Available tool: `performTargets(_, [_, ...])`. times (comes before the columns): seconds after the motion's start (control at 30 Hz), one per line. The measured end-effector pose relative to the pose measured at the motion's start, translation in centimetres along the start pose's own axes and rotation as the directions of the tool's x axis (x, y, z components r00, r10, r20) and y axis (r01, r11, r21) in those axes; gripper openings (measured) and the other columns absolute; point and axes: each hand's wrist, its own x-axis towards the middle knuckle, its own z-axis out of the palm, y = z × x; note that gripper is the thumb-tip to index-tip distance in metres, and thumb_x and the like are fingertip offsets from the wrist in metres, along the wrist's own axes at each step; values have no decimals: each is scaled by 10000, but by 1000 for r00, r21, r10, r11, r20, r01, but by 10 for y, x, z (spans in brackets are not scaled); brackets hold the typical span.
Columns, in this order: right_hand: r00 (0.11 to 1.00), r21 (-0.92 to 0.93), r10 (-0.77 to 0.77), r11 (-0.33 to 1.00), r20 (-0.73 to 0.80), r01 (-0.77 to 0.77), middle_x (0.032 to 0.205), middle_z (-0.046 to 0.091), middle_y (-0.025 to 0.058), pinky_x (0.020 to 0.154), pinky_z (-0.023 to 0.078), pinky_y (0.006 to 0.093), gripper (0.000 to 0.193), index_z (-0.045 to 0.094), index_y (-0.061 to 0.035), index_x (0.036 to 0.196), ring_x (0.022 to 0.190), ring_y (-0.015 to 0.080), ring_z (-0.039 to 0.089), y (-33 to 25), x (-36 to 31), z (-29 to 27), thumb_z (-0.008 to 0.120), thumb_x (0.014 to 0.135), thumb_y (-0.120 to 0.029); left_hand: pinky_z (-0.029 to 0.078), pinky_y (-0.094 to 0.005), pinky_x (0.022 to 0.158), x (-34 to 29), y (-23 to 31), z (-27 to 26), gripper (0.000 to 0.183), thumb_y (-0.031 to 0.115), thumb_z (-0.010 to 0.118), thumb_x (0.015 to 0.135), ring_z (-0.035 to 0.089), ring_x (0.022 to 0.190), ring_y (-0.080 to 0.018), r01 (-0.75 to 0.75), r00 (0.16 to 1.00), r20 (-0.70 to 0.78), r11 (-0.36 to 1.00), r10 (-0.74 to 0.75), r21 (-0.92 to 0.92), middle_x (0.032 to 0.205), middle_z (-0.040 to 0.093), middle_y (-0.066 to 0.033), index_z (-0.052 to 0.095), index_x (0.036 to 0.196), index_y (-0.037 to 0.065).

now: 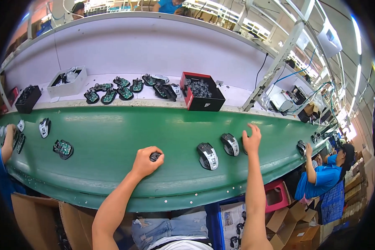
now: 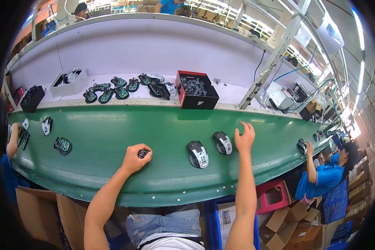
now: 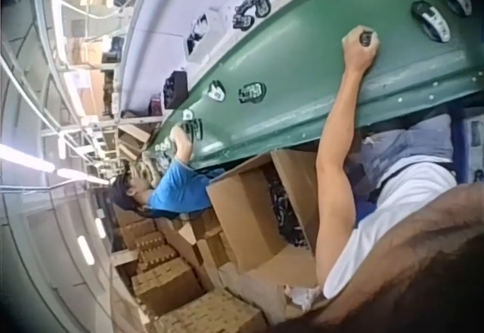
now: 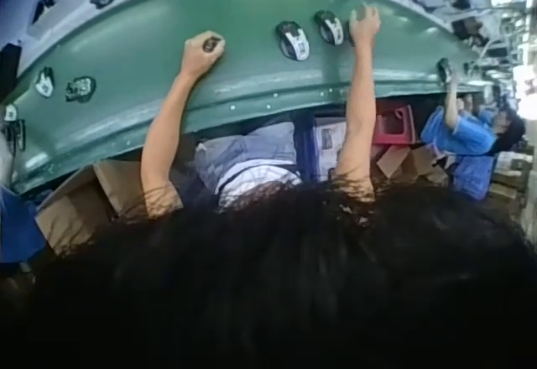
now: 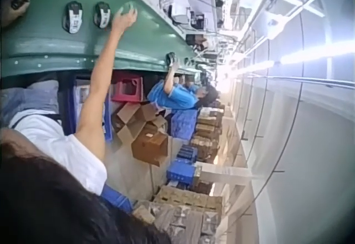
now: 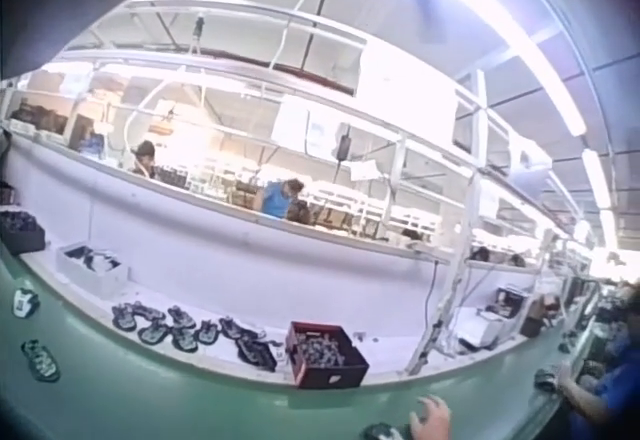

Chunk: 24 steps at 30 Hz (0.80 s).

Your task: The person assembles computer mice on a conveyor belt by installing scroll wheels and internal components onto mouse bases and attaching the mouse covers by hand.

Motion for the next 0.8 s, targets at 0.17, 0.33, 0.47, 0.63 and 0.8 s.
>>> performTargets(0.17, [928, 190, 135, 959, 347, -210, 1288, 616, 210, 1023, 446, 418, 560, 585, -48, 1325, 1185, 353, 592, 79, -54, 6, 744, 842, -283, 536, -375, 678, 1, -13, 0, 153, 166, 706, 775, 681, 730, -302, 6, 1000, 6, 1000, -6, 10, 794, 694, -139, 682, 819, 22])
performTargets(0.33, [904, 516, 414, 754, 107, -406, 1255, 624, 100, 1008, 433, 339, 403, 564, -4, 1339, 1146, 222, 571, 65, -48, -13, 613, 972, -162, 542, -342, 697, 2, -7, 2, 157, 170, 714, 794, 695, 725, -256, -29, 1000, 7, 999, 29, -47, 792, 705, -135, 702, 844, 22])
performTargets(0.47, [968, 711, 69, 666, 243, -226, 1345, 553, 144, 1066, 397, 361, 476, 478, 15, 1407, 1226, 238, 531, -110, -36, -43, 576, 955, -97, 547, -332, 686, 7, -21, -8, 160, 187, 710, 816, 700, 719, -228, -59, 991, -117, 998, 57, -8, 793, 714, -122, 702, 855, 32])
performTargets(0.63, [817, 515, -453, 825, 357, 233, 1327, 533, 241, 1082, 372, 478, 508, 534, -32, 1332, 1261, 416, 487, -255, -59, -31, 618, 839, -122, 542, -321, 637, 12, -22, -32, 173, 196, 710, 825, 678, 652, -162, 83, 969, -227, 993, -101, -86, 723, 697, -94, 700, 863, 27])
performTargets(0.8, [757, 499, -508, 820, 411, 279, 1344, 480, 208, 1045, 377, 518, 558, 541, -96, 1347, 1229, 424, 446, -265, -109, 61, 690, 825, -225, 526, -305, 546, 17, -48, -52, 193, 218, 706, 846, 654, 553, -147, 158, 894, -416, 986, -167, -56, 680, 692, -80, 713, 857, 25])
